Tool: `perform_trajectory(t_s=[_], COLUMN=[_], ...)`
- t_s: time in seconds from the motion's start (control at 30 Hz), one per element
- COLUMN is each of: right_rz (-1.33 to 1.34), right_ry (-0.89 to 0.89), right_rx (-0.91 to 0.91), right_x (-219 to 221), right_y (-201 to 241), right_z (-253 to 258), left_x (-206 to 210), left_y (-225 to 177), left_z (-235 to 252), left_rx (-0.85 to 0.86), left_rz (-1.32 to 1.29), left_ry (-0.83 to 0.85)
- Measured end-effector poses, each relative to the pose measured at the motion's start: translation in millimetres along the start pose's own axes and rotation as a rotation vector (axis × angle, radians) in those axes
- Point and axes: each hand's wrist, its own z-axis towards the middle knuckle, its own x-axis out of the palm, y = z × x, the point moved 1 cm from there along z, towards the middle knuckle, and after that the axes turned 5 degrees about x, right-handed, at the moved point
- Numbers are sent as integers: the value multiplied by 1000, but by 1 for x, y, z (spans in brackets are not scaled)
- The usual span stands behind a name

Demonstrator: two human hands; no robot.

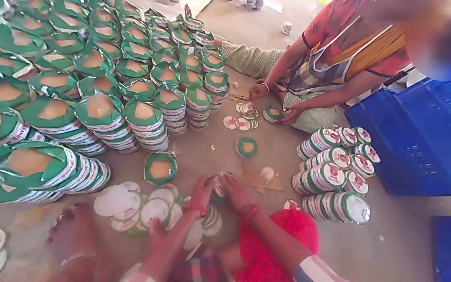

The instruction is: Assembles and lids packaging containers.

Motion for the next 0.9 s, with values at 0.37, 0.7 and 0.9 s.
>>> perform_trajectory(t_s=[0.37, 0.7, 0.9], right_rz=[-25, 121, 739], right_ry=[133, -40, -412], right_rx=[68, 66, 431], right_x=[0, 4, -3], right_y=[-4, -5, -33], right_z=[4, -12, -18], left_x=[8, -3, 21], left_y=[26, -14, -49], left_z=[3, -12, -15], left_rx=[442, 455, 292], left_rz=[347, 565, 1008], left_ry=[-115, 55, 308])
